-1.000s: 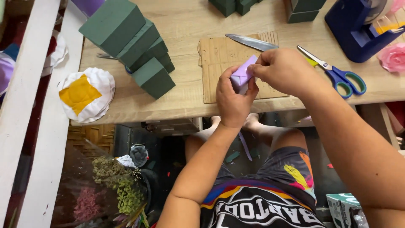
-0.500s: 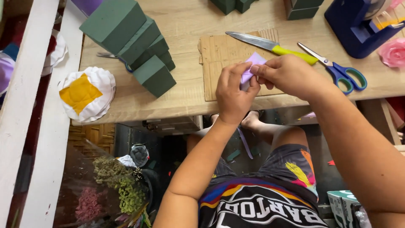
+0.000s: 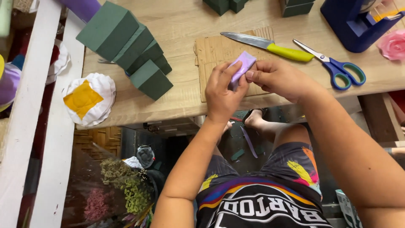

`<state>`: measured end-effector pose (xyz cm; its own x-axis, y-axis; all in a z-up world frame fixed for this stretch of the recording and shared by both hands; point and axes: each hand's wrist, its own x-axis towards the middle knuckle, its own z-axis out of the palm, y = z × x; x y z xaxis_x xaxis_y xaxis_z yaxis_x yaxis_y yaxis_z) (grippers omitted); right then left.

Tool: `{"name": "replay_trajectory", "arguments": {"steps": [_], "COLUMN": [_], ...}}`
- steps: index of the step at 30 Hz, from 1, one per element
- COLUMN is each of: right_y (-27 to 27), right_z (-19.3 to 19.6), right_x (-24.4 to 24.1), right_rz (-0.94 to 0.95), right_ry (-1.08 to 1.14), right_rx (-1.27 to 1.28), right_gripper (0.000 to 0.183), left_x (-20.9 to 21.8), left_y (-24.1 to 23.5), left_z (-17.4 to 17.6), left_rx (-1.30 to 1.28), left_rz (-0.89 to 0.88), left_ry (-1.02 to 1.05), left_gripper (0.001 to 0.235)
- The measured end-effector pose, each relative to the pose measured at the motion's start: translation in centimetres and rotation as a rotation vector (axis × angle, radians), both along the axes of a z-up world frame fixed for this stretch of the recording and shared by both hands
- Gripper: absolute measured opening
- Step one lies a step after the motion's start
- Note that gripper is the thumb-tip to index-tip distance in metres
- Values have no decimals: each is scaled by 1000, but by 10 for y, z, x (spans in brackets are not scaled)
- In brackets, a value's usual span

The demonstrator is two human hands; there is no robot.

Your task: The person wraps a small green foam block with light purple paper, folding the edges and securing them with clear tape. The wrapped block is placed on the table, and the person reaches into a drawer to retrieve another item.

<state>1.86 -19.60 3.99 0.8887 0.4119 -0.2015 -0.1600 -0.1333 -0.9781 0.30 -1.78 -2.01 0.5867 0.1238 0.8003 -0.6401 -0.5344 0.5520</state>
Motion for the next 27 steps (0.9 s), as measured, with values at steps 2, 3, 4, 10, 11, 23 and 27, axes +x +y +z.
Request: {"name": "replay_trajectory", "arguments": {"steps": [2,3,4,10,11,23,27], "right_y": [2,3,3,3,4,-1,-11], "right_z": [0,1,3,-44,-50,-49,-24], "right_x": [-1,-2,-2,13,12,14,8], "right_rz": [-30,-45,-62,-158,-159,-158,-69], "right_ry": [-3,-19,-34,-152,-153,-545,-743], "right_rx": [-14,-30,-46,-502,-501,-752,-962], "right_gripper": [19,19,18,34,34,37,18], "left_x": [0,0,-1,-7,-7,-3,-5], "left_y": [3,4,5,10,11,3,-3], "left_z": [0,1,1,12,12,11,14], "left_rx": [19,25,31,22,23,-30,-34], "left_rz": [-11,-39,-69,-129,-129,-47,-75], "left_ry": [2,8,13,53,52,57,82], "left_gripper": [39,39,39,38,38,33,32]}}
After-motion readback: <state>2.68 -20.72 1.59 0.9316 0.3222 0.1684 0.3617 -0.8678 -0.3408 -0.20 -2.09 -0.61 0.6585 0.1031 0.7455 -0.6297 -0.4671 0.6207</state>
